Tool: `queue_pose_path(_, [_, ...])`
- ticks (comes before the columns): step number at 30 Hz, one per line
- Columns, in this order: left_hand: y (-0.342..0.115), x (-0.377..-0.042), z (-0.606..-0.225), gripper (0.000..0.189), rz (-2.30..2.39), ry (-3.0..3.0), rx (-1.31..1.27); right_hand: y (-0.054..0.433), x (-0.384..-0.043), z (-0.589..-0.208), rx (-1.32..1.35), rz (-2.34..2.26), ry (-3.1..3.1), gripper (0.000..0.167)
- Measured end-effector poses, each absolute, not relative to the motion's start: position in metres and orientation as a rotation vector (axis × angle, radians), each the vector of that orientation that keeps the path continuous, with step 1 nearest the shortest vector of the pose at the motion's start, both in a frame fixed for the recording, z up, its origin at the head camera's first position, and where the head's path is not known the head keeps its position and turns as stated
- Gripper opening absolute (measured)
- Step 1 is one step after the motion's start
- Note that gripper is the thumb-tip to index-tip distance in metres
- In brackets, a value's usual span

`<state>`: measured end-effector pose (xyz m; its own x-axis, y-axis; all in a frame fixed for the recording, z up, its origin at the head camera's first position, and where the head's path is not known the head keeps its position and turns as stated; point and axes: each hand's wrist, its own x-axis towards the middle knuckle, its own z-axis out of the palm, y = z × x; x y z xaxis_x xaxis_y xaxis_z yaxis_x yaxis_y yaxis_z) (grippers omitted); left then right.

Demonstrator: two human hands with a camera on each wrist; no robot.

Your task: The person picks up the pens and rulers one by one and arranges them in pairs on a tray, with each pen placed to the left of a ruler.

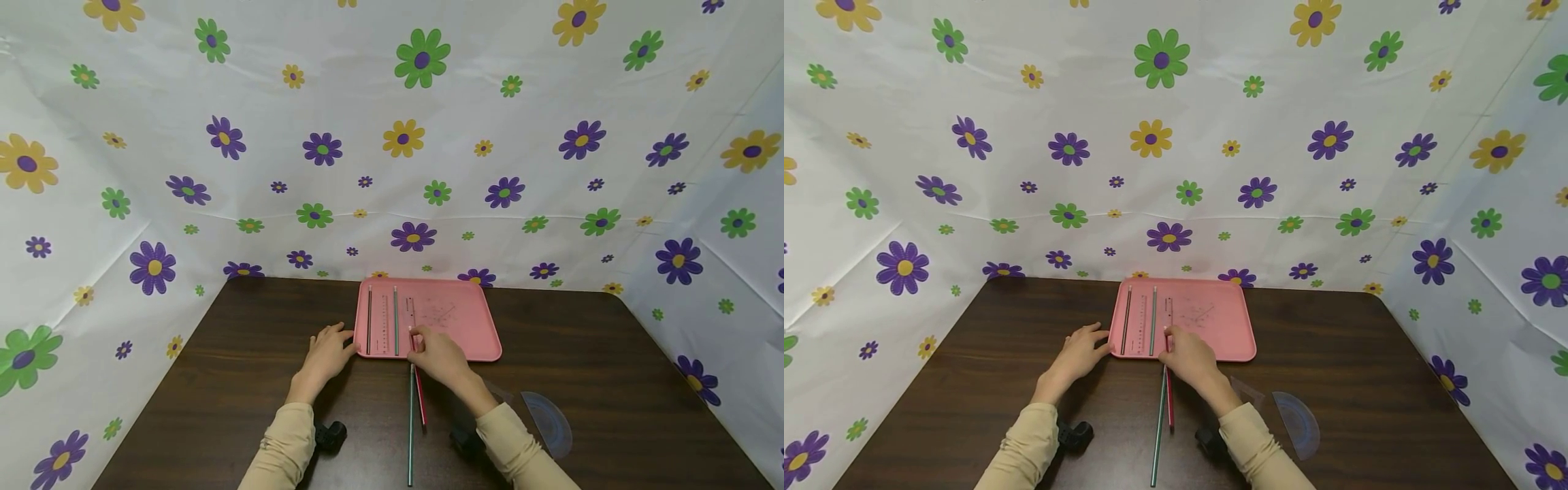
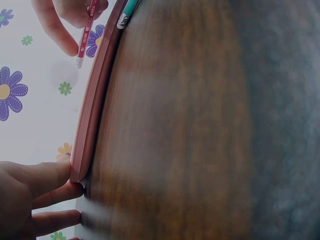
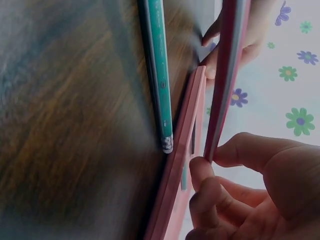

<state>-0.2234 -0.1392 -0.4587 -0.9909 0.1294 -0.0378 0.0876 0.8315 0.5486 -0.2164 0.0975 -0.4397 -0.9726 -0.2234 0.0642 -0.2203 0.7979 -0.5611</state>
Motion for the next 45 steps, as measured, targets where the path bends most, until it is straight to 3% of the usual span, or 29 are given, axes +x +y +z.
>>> queue_pose_path(19, [-0.139,-0.224,-0.459,0.041,0.864,2.936,0.173,0.11,-0.238,-0.445,-0.218,-1.157,2.857,0.038])
queue_pose_path(33, [-0.139,-0.225,-0.461,0.041,0.879,2.937,0.17,0.114,-0.255,-0.447,-0.191,-1.026,2.975,0.039])
queue_pose_path(45, [-0.14,-0.224,-0.461,0.041,0.883,2.941,0.172,0.119,-0.27,-0.455,-0.197,-1.079,3.042,0.016])
